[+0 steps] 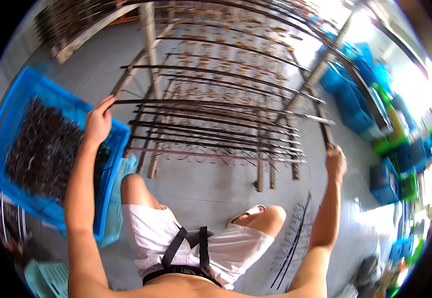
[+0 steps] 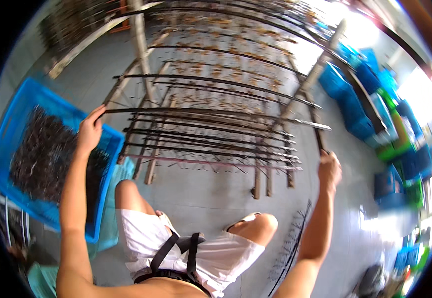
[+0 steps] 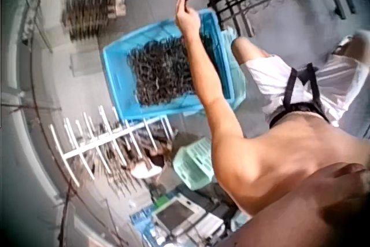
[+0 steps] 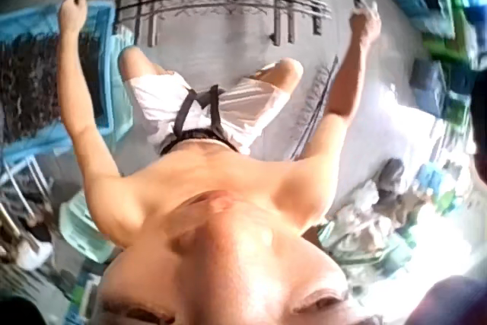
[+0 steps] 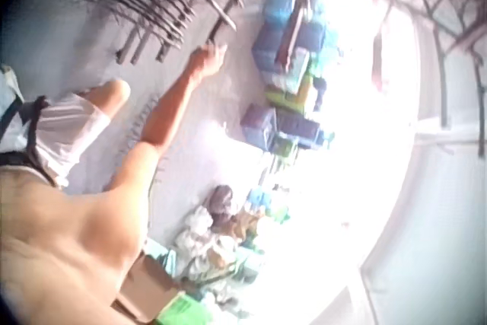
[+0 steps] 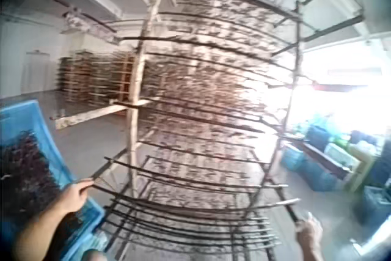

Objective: The person sits on a stool and repeatedly picks up metal wire loops from a blue basket, attaching them to hooks on a multi-tiered wooden rack. The person also adjusts the position of the rack and the loops on the hooks.

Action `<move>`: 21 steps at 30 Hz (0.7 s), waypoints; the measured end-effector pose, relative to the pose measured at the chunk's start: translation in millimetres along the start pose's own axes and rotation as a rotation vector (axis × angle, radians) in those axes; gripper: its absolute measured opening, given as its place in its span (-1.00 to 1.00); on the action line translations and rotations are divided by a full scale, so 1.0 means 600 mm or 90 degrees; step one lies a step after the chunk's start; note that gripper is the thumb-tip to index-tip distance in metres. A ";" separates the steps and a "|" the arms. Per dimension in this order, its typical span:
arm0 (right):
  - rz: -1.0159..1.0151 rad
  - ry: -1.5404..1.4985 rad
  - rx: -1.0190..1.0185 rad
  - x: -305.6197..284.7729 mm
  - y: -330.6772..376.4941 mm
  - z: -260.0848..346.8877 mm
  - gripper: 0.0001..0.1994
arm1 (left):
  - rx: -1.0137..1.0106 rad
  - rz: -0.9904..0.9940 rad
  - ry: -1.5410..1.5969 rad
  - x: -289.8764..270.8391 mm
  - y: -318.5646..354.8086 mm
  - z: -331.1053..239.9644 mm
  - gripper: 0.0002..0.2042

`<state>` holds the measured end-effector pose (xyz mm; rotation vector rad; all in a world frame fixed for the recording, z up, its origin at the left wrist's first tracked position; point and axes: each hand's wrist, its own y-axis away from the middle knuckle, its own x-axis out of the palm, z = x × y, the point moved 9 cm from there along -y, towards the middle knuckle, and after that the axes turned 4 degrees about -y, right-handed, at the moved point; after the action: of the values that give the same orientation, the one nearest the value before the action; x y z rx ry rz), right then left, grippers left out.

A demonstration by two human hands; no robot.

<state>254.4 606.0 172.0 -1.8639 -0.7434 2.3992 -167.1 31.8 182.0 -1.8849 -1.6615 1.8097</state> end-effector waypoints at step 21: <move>0.209 -1.346 0.421 0.298 -0.168 0.199 -0.80 | -0.742 -0.122 0.891 0.300 -0.089 0.092 -0.45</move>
<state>65.8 705.1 68.0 1.2535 0.5995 3.1312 -287.8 143.7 75.9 -2.0694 -1.9698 -0.8528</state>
